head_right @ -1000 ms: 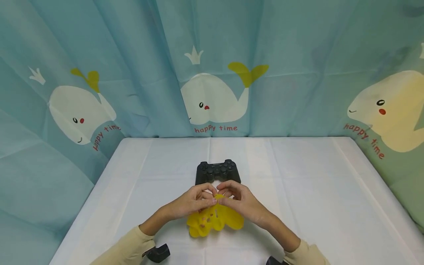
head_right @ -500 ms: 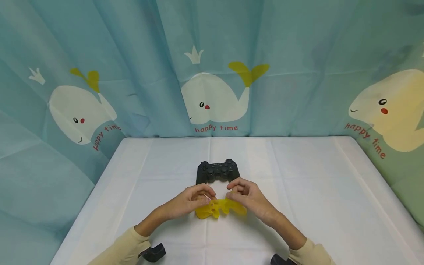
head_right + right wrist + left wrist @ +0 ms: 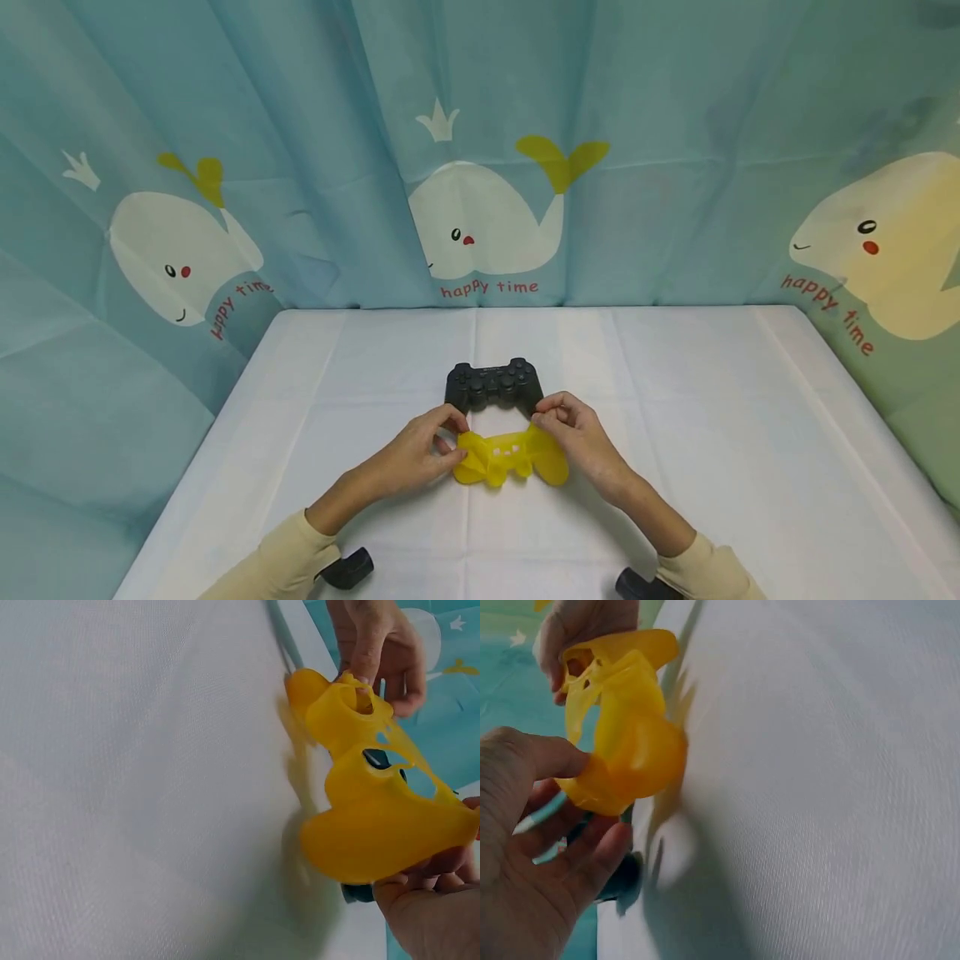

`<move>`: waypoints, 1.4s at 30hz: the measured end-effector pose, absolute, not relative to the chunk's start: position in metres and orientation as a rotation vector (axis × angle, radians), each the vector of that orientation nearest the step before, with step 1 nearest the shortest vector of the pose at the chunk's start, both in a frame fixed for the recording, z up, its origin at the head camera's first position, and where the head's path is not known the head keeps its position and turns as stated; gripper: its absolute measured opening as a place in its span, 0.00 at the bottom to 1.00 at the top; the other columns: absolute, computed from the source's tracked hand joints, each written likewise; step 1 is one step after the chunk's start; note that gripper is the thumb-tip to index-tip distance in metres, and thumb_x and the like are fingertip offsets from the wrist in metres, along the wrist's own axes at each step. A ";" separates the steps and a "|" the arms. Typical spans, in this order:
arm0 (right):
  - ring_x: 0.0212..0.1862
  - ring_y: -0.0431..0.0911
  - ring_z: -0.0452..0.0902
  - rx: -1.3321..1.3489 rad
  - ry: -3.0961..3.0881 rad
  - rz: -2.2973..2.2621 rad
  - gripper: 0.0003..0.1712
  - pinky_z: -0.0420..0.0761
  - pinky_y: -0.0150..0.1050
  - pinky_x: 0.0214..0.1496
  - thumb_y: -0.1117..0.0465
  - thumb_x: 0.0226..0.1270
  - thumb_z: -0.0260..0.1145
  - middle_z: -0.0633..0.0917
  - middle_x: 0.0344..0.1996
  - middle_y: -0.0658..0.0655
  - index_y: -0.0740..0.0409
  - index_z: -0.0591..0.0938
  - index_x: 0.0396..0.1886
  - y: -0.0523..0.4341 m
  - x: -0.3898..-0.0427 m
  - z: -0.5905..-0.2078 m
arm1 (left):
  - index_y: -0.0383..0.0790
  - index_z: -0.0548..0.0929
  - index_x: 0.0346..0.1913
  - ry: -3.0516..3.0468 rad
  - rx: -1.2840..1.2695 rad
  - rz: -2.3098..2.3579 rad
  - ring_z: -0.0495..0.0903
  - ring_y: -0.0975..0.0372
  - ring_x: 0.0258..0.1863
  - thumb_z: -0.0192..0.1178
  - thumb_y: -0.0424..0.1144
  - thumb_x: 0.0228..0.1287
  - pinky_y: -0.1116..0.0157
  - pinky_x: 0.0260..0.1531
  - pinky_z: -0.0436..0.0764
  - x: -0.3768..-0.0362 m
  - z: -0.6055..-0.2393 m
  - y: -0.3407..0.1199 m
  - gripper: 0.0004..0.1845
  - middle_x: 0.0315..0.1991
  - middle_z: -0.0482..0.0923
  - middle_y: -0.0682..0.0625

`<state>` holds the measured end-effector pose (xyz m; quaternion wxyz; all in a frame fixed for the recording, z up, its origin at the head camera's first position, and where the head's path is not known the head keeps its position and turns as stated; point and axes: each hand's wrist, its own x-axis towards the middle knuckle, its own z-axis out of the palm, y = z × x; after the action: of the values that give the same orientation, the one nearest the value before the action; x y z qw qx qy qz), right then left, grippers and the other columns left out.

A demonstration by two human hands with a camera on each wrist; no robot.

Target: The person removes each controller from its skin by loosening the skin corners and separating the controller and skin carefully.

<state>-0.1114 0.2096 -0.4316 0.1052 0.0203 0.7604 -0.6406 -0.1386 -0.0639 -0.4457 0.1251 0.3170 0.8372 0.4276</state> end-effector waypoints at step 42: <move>0.35 0.43 0.79 0.147 2.136 -2.184 0.13 0.81 0.33 0.39 0.64 0.78 0.59 0.82 0.32 0.51 0.67 0.66 0.50 0.215 -0.115 -0.419 | 0.39 0.82 0.44 2.108 0.788 1.505 0.70 0.64 0.32 0.75 0.32 0.58 0.70 0.31 0.70 -0.136 -0.445 -0.052 0.13 0.33 0.75 0.55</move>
<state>-0.1150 0.2152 -0.4187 0.0417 0.0480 0.6978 -0.7135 -0.1360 -0.0520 -0.4446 0.2153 0.2843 0.7604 0.5428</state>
